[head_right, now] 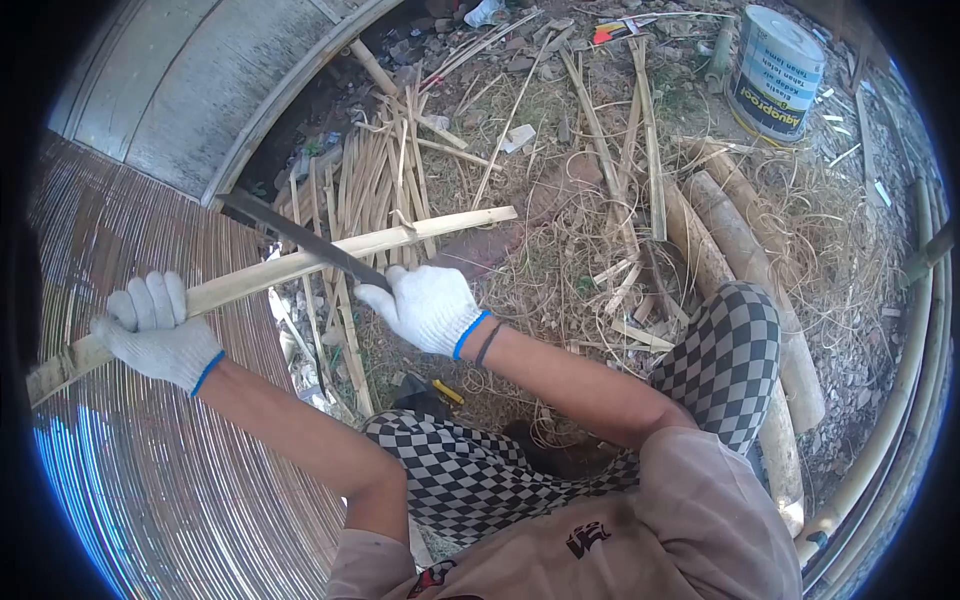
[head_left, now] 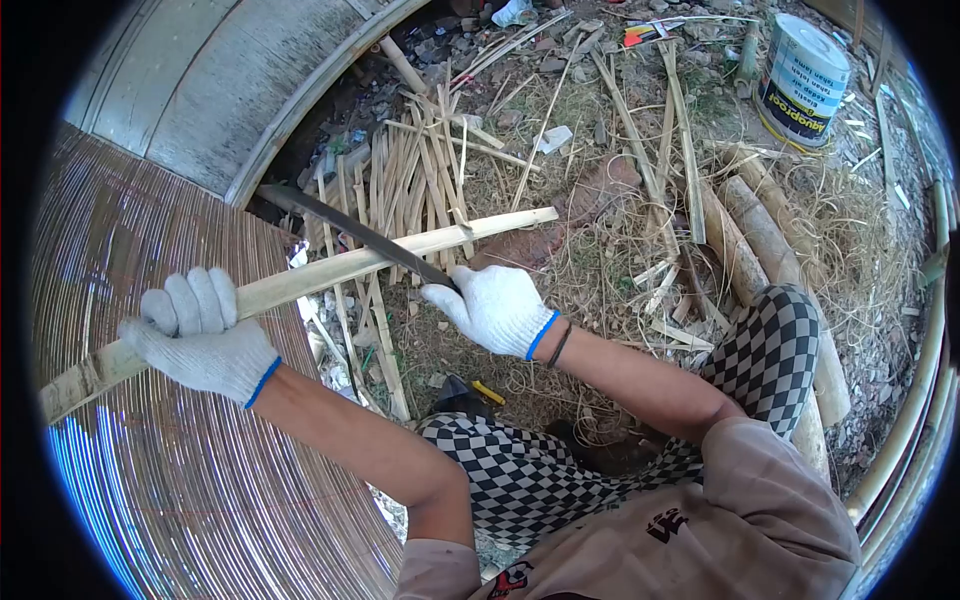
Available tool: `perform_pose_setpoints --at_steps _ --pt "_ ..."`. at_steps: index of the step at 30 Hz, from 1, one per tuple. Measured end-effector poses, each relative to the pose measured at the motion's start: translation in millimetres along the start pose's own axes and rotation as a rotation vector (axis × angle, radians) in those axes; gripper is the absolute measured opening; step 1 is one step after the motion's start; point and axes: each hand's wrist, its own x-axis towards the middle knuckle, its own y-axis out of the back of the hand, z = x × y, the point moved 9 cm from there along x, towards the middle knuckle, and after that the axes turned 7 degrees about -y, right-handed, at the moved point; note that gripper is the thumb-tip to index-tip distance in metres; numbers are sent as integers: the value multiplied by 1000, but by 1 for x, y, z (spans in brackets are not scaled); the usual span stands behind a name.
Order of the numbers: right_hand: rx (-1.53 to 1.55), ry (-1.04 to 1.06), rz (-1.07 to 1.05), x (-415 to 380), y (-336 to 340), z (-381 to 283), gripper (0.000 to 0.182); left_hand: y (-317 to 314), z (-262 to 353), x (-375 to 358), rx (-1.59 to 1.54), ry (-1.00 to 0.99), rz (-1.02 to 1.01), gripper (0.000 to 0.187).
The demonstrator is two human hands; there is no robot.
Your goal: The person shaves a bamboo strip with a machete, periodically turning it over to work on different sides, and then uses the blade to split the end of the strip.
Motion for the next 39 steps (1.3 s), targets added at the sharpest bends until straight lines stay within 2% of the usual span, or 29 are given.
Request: perform_pose_setpoints --at_steps 3,4,6,8,9,10,12,13,16,19,22,23,26,28,29,30,31,34,36,39 --pt "-31 134 -20 0 4 -18 55 -11 7 -5 -75 19 -84 57" --pt "-36 119 56 9 -2 6 56 -12 6 -6 -102 34 -115 57" --pt "-113 -214 -33 29 -15 87 70 -14 7 -6 -160 56 -173 57" --pt "-51 -541 -180 27 -30 166 80 -10 8 -9 -234 84 -230 54" --pt "-100 -613 -224 24 -35 183 82 -16 7 -8 -284 92 -263 53" --pt "-68 -551 -215 24 -44 187 81 -17 5 -6 -270 68 -253 52" --pt "-51 -522 -209 17 -37 147 78 -19 8 -9 -219 48 -216 52" --pt "8 -448 -159 22 -39 130 74 -15 9 -9 -161 13 -129 51" --pt "38 -283 -154 24 -33 89 65 -6 9 -6 -85 -25 -73 50" --pt "397 -476 -302 17 -48 114 59 12 6 -2 -76 -18 -46 51" --pt "431 -451 -151 14 -60 156 54 19 16 2 -52 -65 -22 54" --pt "522 -493 -63 10 -65 170 46 23 27 0 24 -113 30 54" --pt "935 -662 -57 -9 -83 196 35 33 60 -2 181 -211 186 54" --pt "959 -822 -42 -21 -89 217 27 54 72 -3 213 -233 300 53" --pt "943 -870 -9 -24 -98 235 25 52 76 -1 212 -226 197 52" --pt "927 -916 24 -26 -104 252 24 58 79 -1 226 -224 201 52" --pt "1005 -999 -45 -32 -111 265 18 62 81 -1 237 -220 203 52" --pt "848 -1020 -10 -42 -105 278 18 65 88 -6 333 -262 272 51" --pt "687 -895 -45 -36 -99 268 18 74 91 -7 372 -281 334 50" --pt "536 -672 -31 -21 -102 260 17 82 82 -2 262 -227 258 50"
